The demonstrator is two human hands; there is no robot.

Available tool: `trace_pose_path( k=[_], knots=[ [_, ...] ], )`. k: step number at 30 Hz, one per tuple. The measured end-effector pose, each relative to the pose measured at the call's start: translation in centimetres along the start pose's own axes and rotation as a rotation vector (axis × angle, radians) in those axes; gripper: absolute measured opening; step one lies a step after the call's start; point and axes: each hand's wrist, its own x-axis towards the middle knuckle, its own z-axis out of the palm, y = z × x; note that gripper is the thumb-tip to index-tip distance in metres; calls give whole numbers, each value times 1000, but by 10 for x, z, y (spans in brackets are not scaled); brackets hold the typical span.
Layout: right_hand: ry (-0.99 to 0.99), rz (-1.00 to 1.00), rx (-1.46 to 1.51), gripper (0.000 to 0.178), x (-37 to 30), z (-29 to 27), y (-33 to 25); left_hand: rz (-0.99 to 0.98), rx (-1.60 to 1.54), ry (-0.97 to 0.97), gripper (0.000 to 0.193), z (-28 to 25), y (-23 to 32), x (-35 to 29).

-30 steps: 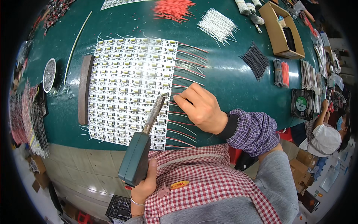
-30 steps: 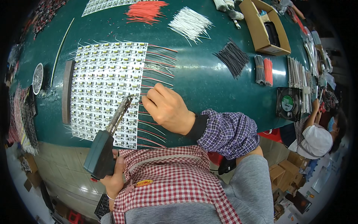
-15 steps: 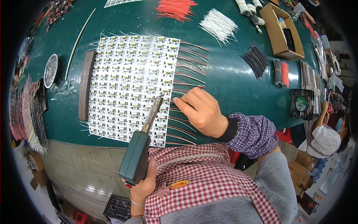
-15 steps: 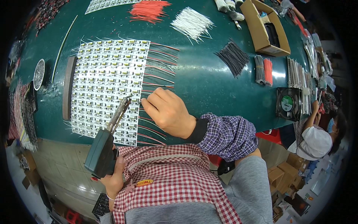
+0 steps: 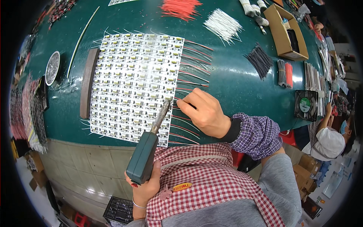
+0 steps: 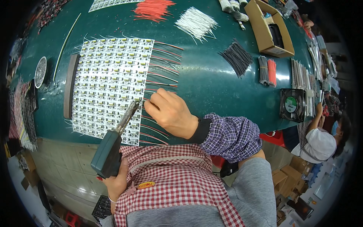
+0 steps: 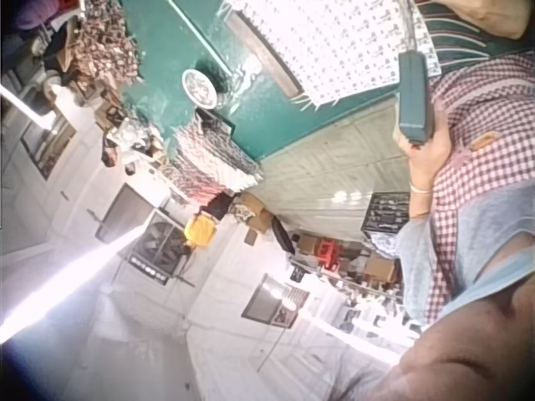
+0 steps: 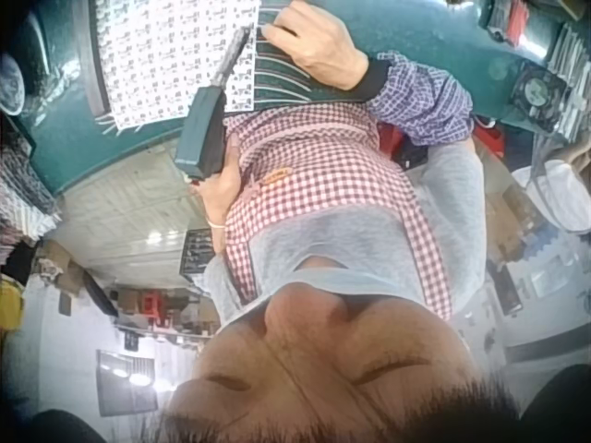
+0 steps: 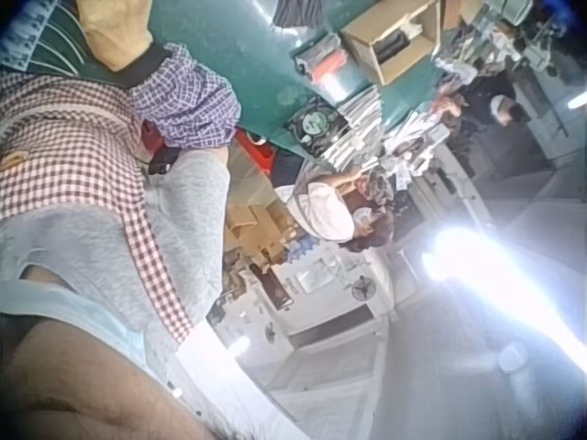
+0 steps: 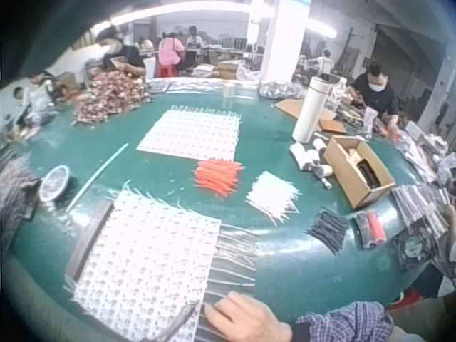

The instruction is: The person assembles electronic components onto a circuit board by hand, using a soldering iron to connect wires and solder.

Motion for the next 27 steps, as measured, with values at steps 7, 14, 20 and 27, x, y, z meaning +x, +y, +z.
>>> trace_pose_path(
  k=[7, 14, 20, 27],
  knots=[
    [-7, 4, -9, 28, -1, 0, 0, -81, -47, -30, 16, 0, 0, -1],
    [-5, 0, -16, 26, -1, 1, 0, -36, 26, -50, 15, -3, 0, -3],
    [7, -24, -56, 20, -1, 3, 1, -74, -47, 25, 18, -2, 4, -4],
    [2, -21, -52, 19, -1, 3, 1, 14, 14, -3, 19, -1, 4, 0]
  ],
)
